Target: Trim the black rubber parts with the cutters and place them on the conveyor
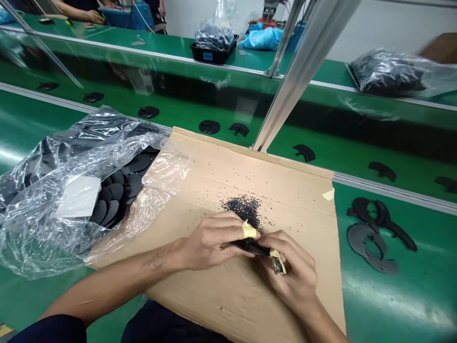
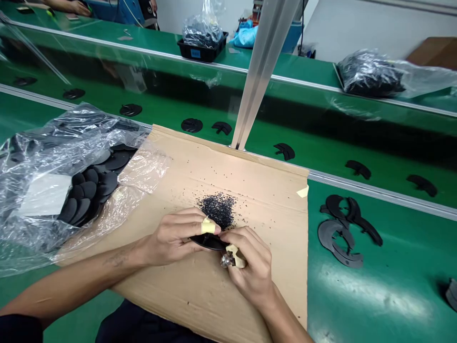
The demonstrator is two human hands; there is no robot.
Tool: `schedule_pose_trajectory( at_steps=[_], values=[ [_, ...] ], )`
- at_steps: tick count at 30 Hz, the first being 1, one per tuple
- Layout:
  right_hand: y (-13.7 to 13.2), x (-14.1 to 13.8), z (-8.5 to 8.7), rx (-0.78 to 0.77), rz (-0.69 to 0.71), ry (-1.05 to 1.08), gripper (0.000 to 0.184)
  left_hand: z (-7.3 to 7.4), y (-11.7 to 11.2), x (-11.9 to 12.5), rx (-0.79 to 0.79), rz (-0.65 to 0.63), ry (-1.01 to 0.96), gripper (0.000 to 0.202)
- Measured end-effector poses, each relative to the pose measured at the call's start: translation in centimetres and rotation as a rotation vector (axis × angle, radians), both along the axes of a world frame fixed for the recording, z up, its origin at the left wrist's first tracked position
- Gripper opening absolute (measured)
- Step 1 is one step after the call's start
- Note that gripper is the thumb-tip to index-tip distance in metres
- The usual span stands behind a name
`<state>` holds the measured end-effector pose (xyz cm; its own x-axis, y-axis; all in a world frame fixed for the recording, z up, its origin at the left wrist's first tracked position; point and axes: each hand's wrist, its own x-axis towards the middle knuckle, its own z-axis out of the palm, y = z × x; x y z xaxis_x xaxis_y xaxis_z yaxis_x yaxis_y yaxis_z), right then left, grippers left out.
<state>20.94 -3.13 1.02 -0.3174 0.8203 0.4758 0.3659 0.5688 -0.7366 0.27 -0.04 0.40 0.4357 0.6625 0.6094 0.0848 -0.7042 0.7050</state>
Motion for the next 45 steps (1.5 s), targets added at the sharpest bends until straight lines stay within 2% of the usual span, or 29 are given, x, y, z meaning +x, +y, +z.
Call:
schedule_pose_trajectory(
  at_steps=[4, 11, 20, 24, 28, 31, 34, 36, 39, 42, 45],
  values=[
    [0.0, -0.1, 0.1, -0.008, 0.012, -0.009, 0.026, 0.0, -0.2, -0.1, 0.02, 0.054, 0.011, 0.019],
    [0.1, 0.0, 0.1, -0.011, 0.019, -0.015, 0.026, -0.2, -0.2, 0.1, 0.019, 0.029, 0.0, 0.025],
    [0.1, 0.0, 0.0, -0.041, 0.046, 0.006, 0.025, 0.0, -1.3, 0.3, 0.067, 0.15, 0.016, 0.019],
    [0.2, -0.1, 0.0, -0.095, 0.047, 0.066, 0.022, 0.1, -0.7, 0.1, -0.022, 0.059, -0.005, 0.021],
    [0.5, 0.0, 0.6, -0.189, 0.008, 0.126, 0.014, 0.5, -0.2, 0.0, -0.227, -0.1, -0.079, 0.044],
    [0.6, 0.1, 1.0, -0.262, -0.021, 0.126, 0.006, 0.7, -0.3, 0.0, -0.275, -0.037, -0.04, 0.033],
    [0.7, 0.3, 1.0, -0.295, -0.043, 0.059, 0.01, 0.5, -0.4, -0.1, -0.238, 0.048, 0.007, 0.018],
    [0.9, 0.5, 0.8, -0.249, -0.089, -0.008, 0.016, 0.3, -0.2, -0.2, -0.193, 0.078, 0.022, 0.017],
    [1.3, 1.1, 0.2, -0.093, -0.135, -0.159, 0.022, 0.1, 0.3, -0.6, -0.151, 0.083, 0.047, 0.019],
    [1.5, 1.6, -0.3, 0.013, -0.122, -0.299, 0.025, -0.1, 0.6, -0.9, -0.149, 0.043, 0.069, 0.021],
    [1.6, 1.8, -0.4, 0.043, -0.103, -0.362, 0.024, -0.1, 0.6, -0.9, -0.163, 0.009, 0.088, 0.022]
  ],
)
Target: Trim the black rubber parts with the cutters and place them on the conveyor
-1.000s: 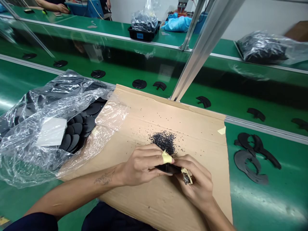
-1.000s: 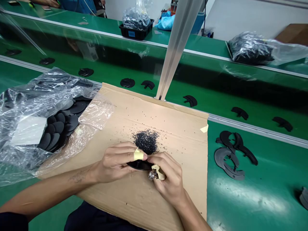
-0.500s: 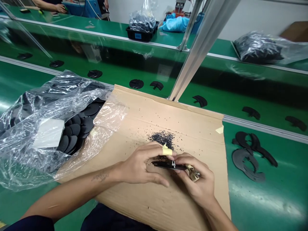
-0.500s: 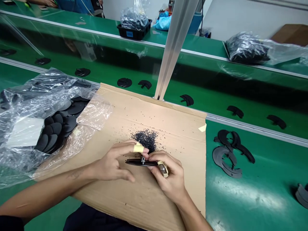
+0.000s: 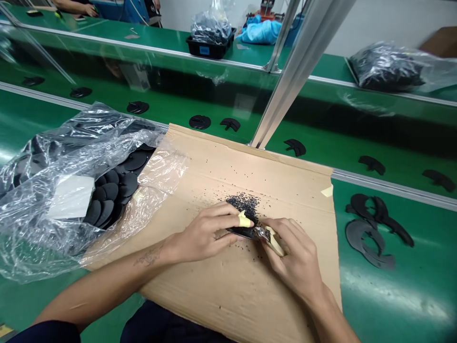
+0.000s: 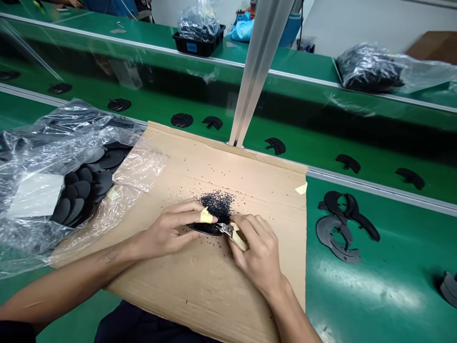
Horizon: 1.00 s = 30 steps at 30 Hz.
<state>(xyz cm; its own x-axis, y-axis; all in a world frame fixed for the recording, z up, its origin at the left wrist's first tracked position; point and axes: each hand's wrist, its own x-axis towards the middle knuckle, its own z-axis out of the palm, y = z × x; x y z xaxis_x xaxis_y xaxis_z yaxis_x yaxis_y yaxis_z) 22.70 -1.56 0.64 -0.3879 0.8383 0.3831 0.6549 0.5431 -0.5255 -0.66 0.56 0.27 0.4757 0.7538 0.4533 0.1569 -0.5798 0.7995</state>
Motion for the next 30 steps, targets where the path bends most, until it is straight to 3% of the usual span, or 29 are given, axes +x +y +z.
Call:
schedule_pose_trajectory(
  at_steps=[16, 25, 30],
  values=[
    [-0.36, 0.02, 0.36, 0.197, -0.053, -0.182, 0.014, -0.55, -0.21, 0.08, -0.062, -0.071, -0.037, 0.021],
    [-0.36, -0.05, 0.06, 0.095, -0.03, -0.028, 0.016, -0.52, -0.25, 0.26, -0.013, -0.003, 0.046, 0.021],
    [0.16, 0.13, -0.19, 0.217, -0.146, -0.256, 0.015, -0.35, -0.28, 0.01, 0.035, -0.036, 0.102, 0.026]
  ],
)
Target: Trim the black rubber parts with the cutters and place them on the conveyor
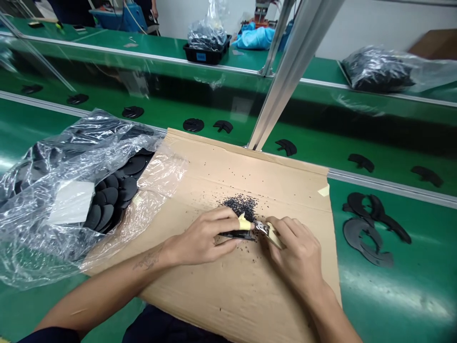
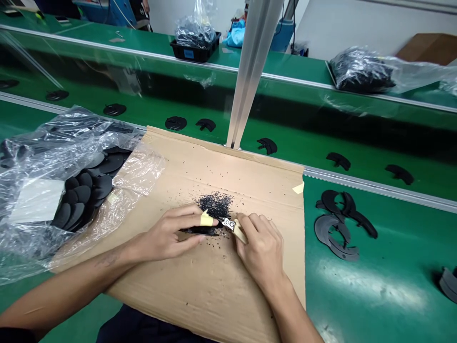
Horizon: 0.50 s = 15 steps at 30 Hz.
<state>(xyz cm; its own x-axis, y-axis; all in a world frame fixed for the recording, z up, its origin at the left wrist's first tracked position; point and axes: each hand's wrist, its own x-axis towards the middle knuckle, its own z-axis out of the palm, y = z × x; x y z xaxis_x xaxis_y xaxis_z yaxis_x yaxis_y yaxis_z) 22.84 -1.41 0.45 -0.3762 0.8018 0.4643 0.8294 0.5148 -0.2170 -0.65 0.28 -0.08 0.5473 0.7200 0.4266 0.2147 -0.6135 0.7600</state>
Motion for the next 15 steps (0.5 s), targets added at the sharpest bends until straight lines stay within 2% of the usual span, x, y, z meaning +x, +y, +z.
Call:
schedule_pose_trajectory(
  at_steps=[3, 6, 8, 11, 15],
  values=[
    [0.03, -0.02, -0.05, 0.038, -0.018, -0.094, 0.015, 0.06, 0.01, 0.06, 0.063, 0.001, 0.094, 0.023],
    [-0.04, 0.04, -0.17, 0.031, -0.024, -0.118, 0.015, -0.1, 0.18, 0.09, 0.142, 0.077, 0.195, 0.023],
    [-0.03, 0.16, -0.31, -0.001, -0.032, -0.086, 0.016, -0.22, 0.37, 0.03, 0.172, 0.135, 0.188, 0.024],
    [0.0, 0.15, -0.4, -0.123, -0.011, 0.095, 0.018, -0.24, 0.57, -0.06, 0.149, 0.193, 0.107, 0.023],
    [-0.3, -0.72, -0.04, -0.343, 0.057, 0.427, 0.02, -0.11, 0.35, 0.17, -0.027, 0.216, -0.068, 0.02]
  ],
)
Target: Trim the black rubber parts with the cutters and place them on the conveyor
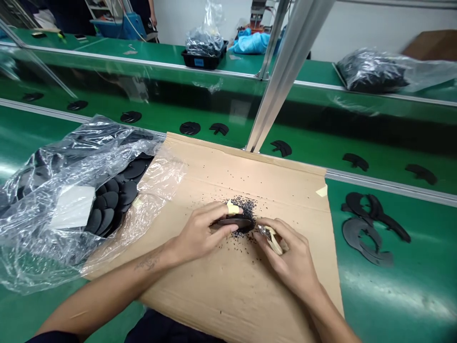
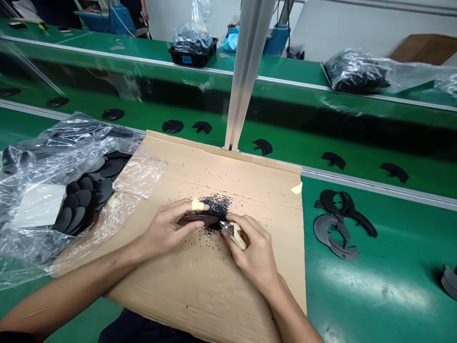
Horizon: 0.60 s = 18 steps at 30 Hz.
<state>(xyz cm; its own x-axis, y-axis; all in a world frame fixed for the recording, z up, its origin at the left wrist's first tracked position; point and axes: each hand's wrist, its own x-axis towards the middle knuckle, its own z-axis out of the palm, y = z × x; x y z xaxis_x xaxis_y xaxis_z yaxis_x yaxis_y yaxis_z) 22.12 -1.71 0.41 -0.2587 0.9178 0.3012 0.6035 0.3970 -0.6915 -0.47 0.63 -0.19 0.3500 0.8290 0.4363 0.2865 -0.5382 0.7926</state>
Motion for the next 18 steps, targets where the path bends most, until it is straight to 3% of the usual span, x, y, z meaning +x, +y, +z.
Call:
schedule_pose_trajectory(
  at_steps=[4, 6, 10, 14, 18],
  values=[
    [-0.5, -0.9, 0.3, 0.008, 0.046, 0.106, 0.014, -0.2, -0.3, 0.4, -0.068, 0.005, -0.095, 0.018],
    [-0.7, -0.9, 0.2, 0.119, 0.076, 0.044, 0.014, -0.3, -0.3, 0.3, 0.027, -0.017, -0.035, 0.017],
    [-1.0, -0.5, 0.2, 0.369, 0.143, -0.175, 0.02, -0.6, -0.1, 0.0, 0.289, -0.059, 0.268, 0.029],
    [-0.9, -0.3, 0.2, 0.309, 0.23, -0.084, 0.018, -0.6, 0.0, -0.4, 0.324, -0.071, 0.409, 0.035],
    [-0.2, 0.1, 0.3, 0.253, 0.131, -0.008, 0.024, -0.8, 0.1, -0.6, 0.234, -0.041, 0.303, 0.035]
  ],
)
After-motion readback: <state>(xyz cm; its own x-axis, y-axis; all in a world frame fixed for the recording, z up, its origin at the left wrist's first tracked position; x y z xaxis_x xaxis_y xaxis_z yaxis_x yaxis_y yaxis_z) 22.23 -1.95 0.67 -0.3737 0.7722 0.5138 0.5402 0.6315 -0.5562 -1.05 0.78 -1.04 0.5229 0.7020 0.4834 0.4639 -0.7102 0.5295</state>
